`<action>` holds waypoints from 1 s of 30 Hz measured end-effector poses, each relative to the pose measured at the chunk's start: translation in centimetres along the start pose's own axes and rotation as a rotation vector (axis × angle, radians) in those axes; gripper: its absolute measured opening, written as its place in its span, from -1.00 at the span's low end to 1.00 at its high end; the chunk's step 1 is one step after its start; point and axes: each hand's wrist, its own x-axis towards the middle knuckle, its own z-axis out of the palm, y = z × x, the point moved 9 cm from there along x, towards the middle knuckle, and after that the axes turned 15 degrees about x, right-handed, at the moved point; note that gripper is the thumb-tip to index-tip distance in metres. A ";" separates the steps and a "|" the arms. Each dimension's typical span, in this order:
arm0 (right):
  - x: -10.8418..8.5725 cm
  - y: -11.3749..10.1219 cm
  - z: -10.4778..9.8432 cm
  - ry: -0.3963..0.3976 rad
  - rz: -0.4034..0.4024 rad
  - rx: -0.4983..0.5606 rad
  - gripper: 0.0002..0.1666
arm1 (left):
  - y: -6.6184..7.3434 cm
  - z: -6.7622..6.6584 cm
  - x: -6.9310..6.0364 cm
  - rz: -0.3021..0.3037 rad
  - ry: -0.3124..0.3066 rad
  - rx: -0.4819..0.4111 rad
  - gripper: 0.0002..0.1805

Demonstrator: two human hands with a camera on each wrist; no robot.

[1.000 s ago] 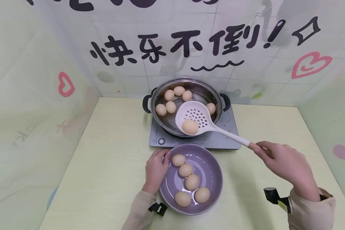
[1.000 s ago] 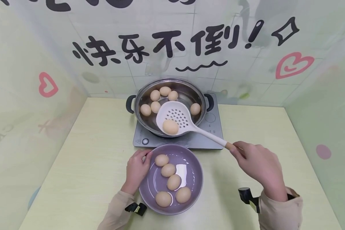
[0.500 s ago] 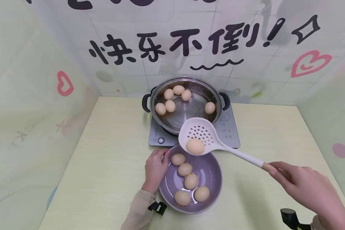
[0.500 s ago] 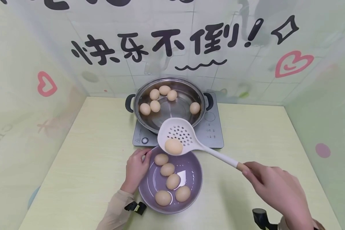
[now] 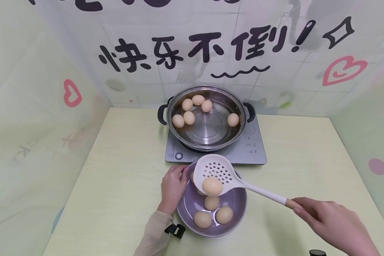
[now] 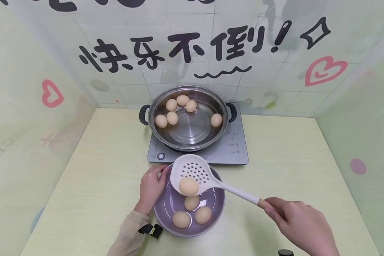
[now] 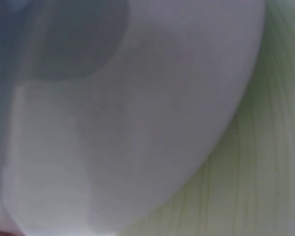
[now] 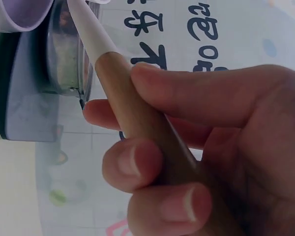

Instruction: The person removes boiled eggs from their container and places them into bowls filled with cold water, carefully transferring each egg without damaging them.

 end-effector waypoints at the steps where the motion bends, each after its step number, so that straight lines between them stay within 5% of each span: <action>1: 0.0 0.0 0.3 -0.006 -0.001 0.001 -0.79 | 0.0 0.0 0.0 0.000 0.000 0.002 -0.86; 30: 0.8 -0.6 1.6 0.020 0.015 -0.001 -0.75 | 0.0 0.0 -0.1 -0.006 -0.002 -0.008 -0.85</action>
